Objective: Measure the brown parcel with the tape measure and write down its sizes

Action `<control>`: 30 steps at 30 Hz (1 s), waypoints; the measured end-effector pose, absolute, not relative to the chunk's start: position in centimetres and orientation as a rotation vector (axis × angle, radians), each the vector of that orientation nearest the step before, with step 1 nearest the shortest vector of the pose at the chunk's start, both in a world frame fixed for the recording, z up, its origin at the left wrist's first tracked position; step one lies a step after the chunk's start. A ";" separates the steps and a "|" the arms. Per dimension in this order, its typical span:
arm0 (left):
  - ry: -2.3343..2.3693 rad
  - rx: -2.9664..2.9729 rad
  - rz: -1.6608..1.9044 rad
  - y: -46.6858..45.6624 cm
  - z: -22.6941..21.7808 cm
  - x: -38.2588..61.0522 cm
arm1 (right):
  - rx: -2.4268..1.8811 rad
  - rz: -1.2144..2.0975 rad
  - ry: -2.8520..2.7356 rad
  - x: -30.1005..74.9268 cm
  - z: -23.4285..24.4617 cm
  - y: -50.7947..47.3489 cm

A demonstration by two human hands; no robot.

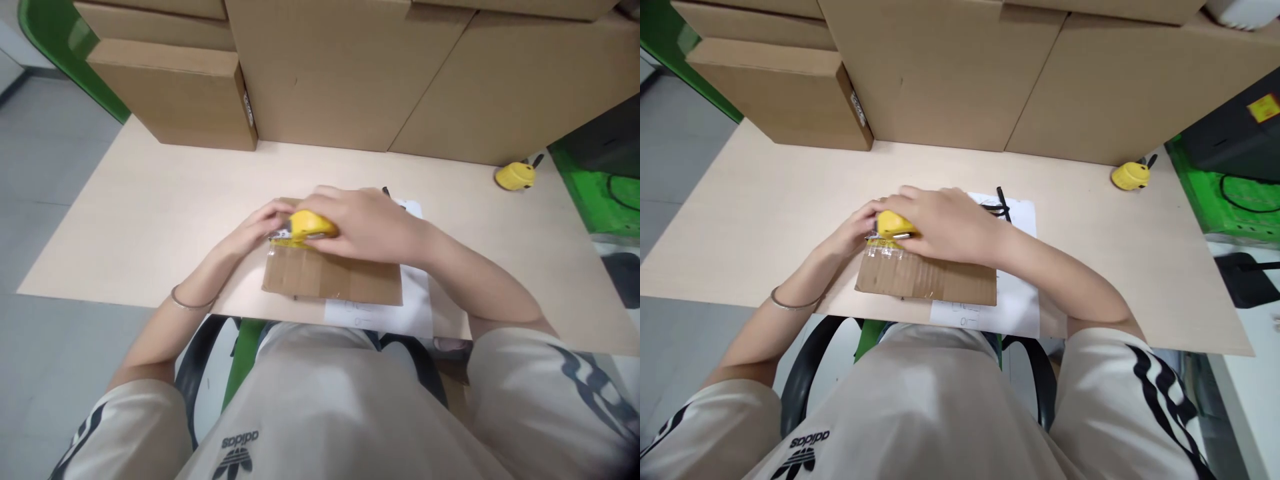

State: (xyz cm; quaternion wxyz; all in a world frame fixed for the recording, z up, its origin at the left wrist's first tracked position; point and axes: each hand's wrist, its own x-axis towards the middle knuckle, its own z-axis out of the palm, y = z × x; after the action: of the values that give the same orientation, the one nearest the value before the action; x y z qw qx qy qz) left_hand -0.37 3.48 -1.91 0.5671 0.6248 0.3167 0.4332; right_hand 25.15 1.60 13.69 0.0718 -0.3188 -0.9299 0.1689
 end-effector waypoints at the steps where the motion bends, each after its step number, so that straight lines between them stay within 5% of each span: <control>1: 0.762 1.397 1.036 3.5 -2.3 -0.2 | -0.905 0.512 -2.807 23.7 13.4 1.9; 6: 0.868 1.334 1.085 3.5 -2.0 0.0 | -0.809 0.487 -2.787 22.2 14.1 2.2; 15: 1.001 2.382 1.074 -7.2 9.6 3.4 | -0.911 0.816 -2.648 32.4 16.6 -1.0; 30: 0.721 2.915 0.777 -9.1 5.7 7.0 | -0.528 1.130 -2.856 32.3 14.1 2.2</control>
State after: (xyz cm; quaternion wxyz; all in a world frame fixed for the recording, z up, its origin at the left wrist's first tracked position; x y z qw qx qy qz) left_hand 7.02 -9.09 5.72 0.0201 0.9396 0.2326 0.2504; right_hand 32.26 2.24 14.09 0.0127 -0.1694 -0.9163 0.3627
